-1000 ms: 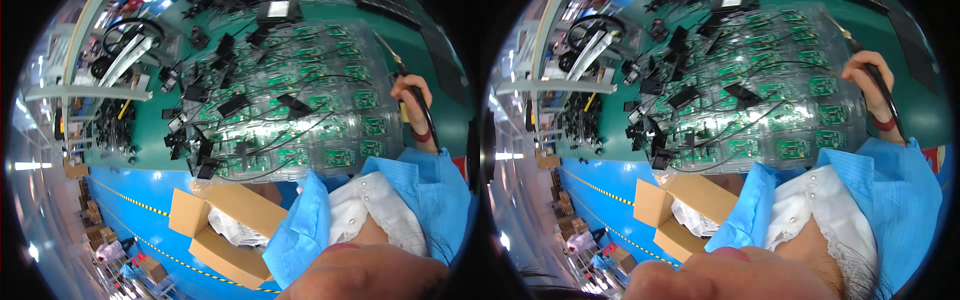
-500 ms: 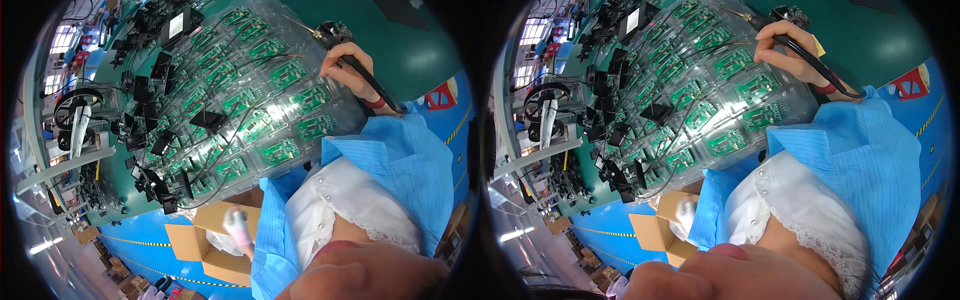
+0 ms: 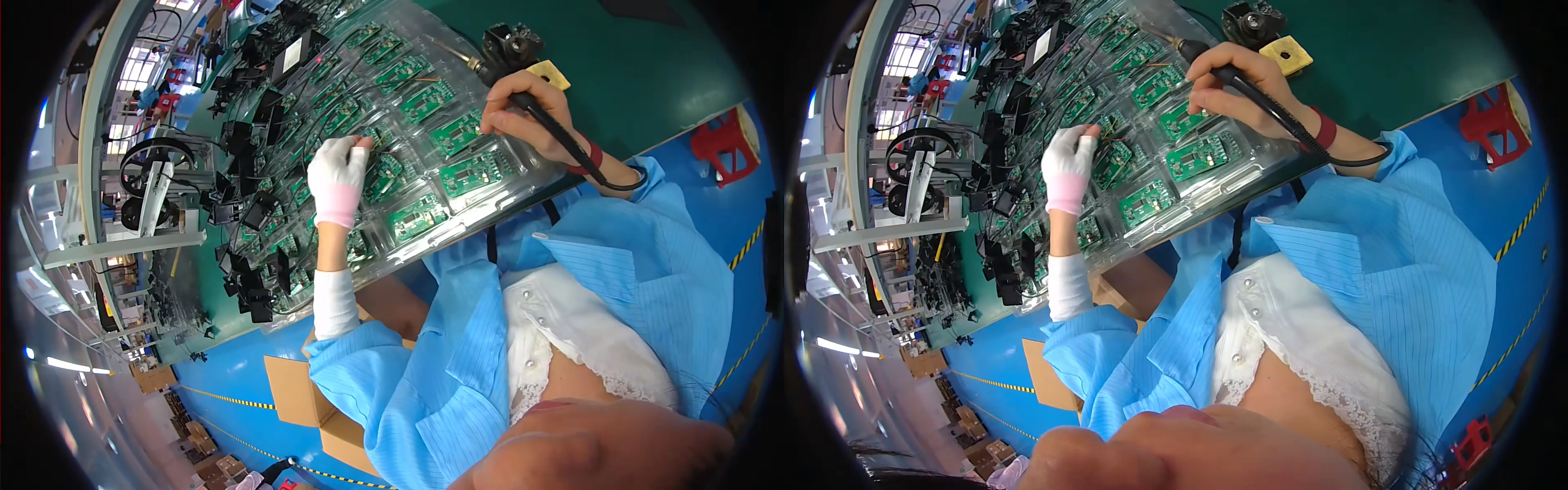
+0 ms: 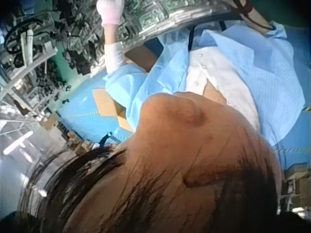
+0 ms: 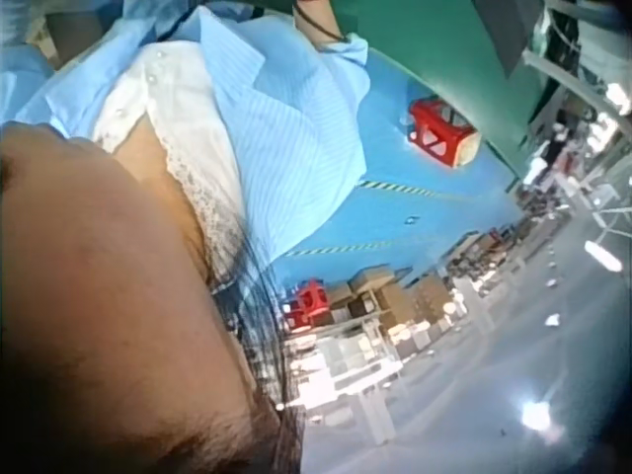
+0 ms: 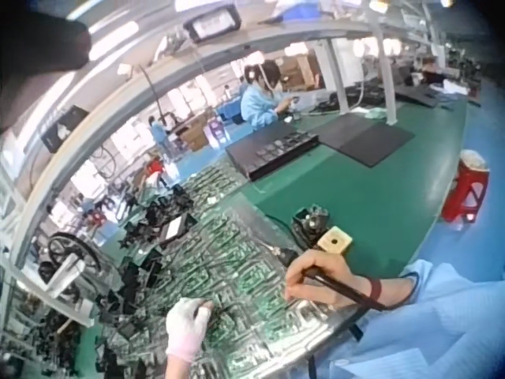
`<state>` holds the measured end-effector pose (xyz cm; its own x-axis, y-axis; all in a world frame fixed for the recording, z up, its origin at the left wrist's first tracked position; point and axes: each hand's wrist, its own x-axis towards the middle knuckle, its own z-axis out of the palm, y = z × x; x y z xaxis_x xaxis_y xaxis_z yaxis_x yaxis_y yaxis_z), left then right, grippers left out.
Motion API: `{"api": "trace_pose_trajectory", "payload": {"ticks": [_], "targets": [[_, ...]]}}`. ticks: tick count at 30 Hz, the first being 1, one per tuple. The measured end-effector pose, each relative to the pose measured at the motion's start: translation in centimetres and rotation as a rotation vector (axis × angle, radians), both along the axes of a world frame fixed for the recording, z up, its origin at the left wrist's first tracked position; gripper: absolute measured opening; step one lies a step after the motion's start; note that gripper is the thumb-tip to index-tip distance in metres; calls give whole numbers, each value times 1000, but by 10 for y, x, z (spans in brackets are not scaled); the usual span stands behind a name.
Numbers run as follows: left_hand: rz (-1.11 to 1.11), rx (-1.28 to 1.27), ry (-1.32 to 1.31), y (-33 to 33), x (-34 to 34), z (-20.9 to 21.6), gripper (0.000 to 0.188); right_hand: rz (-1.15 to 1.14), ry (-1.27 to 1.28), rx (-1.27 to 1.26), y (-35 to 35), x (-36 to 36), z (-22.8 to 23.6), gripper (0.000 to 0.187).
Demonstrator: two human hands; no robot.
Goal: Soldering components onto multiple printed circuit boards at a manual assembly station.
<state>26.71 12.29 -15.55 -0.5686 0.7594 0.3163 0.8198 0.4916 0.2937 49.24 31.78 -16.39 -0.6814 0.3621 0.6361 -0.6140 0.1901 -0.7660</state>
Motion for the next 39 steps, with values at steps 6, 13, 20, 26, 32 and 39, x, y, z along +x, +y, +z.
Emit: {"api": "trace_pose_trajectory", "payload": {"ticks": [6,13,20,26,32,39], "targets": [[-60,41,175,12,1,-18,15,-51,-4,55,-4,-2,-4,24],[-50,426,-480,7,19,-5,14,-130,-37,249,-3,-2,-4,23],[0,571,-979,1,16,16,20,-160,39,503,-12,-8,-5,22],[-12,623,-1061,12,8,9,21,-241,59,618,-14,1,-2,23],[-15,661,-1035,6,6,3,17,-159,18,528,-29,12,4,19],[3,707,-1048,3,12,3,14,23,-137,163,-10,11,9,22]]}}
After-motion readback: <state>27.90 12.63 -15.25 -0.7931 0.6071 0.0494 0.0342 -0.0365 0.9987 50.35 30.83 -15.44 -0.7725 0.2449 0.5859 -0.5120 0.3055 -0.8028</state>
